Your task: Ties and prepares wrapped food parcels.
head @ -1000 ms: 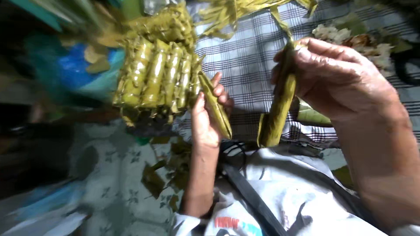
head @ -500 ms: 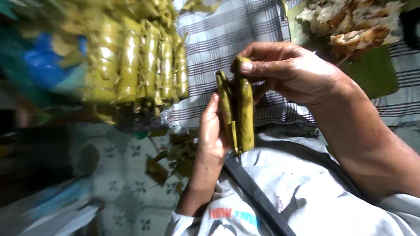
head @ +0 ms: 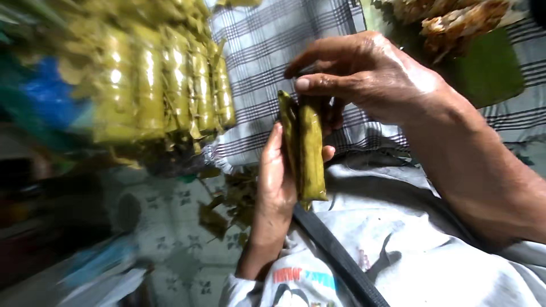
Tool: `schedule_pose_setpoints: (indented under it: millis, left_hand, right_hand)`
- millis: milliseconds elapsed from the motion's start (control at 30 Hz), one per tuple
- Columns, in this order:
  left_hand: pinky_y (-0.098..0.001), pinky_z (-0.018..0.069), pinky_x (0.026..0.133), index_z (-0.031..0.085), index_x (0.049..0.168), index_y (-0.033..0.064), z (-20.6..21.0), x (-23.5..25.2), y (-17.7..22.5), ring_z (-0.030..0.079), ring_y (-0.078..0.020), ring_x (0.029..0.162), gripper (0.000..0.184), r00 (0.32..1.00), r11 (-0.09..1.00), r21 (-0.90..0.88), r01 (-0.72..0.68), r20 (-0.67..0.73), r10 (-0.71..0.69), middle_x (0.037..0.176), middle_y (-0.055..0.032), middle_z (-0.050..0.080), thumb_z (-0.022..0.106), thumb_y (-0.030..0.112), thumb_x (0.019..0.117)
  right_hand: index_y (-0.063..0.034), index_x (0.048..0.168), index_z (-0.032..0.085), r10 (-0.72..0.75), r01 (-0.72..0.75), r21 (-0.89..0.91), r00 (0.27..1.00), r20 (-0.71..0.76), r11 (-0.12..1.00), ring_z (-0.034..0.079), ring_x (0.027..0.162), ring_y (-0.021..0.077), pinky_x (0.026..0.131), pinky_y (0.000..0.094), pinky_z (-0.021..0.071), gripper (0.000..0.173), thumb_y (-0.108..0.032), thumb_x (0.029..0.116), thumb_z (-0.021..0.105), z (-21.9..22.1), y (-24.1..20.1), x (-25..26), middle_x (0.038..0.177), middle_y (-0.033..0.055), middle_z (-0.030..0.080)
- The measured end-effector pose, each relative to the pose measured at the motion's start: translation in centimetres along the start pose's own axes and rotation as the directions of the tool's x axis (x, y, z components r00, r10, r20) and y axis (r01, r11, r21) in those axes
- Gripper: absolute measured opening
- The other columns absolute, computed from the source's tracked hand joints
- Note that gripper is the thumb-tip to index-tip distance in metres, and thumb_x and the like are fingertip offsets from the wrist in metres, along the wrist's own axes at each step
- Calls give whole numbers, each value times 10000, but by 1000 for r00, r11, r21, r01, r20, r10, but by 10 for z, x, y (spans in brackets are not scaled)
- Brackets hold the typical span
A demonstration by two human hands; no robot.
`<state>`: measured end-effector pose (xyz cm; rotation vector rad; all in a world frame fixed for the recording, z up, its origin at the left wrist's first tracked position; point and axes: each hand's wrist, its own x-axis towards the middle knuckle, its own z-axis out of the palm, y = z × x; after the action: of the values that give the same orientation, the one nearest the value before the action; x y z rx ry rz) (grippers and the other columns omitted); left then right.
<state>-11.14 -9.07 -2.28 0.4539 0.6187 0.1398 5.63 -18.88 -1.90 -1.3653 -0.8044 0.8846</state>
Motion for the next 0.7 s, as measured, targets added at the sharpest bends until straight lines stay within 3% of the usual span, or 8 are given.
schedule_pose_setpoints:
  millis: [133, 333, 433, 533, 700]
  left_hand:
    - [-331, 632, 589, 640, 1170, 99, 0, -1, -1, 738, -187, 761, 417, 1000, 1000, 11, -14, 6, 14, 956, -105, 709, 345, 387, 1109]
    - [-340, 643, 617, 631, 1188, 97, 4, -4, -3, 742, -184, 785, 420, 999, 997, 55, -46, -12, 47, 971, -102, 705, 323, 374, 1117]
    - [-334, 642, 603, 641, 1195, 107, 5, -6, -2, 749, -186, 772, 426, 998, 994, 97, -59, -11, 60, 969, -103, 721, 319, 375, 1118]
    - [-328, 640, 581, 628, 1204, 95, 7, -8, -1, 753, -211, 746, 464, 999, 989, 141, -52, 1, 52, 963, -132, 724, 274, 384, 1123]
    - [-285, 628, 561, 640, 1181, 103, 7, -10, 2, 762, -207, 718, 486, 1000, 989, 150, -15, 11, 14, 934, -146, 750, 254, 392, 1123]
  right_hand:
    - [-42, 1249, 642, 31, -30, -26, 998, 46, 999, 698, 645, 86, 509, 257, 612, 239, -117, 1044, 544, -4, -8, -9, 889, 29, 710]
    - [-33, 1416, 540, 33, -67, 185, 983, 179, 980, 712, 784, 141, 559, 269, 611, 511, 69, 915, 545, -12, -4, -14, 1142, 102, 691]
    - [-35, 1402, 550, -7, -33, 236, 986, 168, 971, 707, 816, 142, 532, 251, 592, 524, 74, 891, 589, -12, 2, -14, 1165, 103, 679]
    - [-27, 1344, 560, -28, -22, 301, 987, 160, 953, 692, 765, 130, 468, 233, 556, 485, 73, 874, 621, -12, 6, -14, 1163, 103, 662]
    - [-28, 1261, 569, -41, -2, 341, 992, 119, 940, 665, 700, 99, 455, 215, 538, 403, 47, 874, 657, -11, 9, -14, 1133, 87, 665]
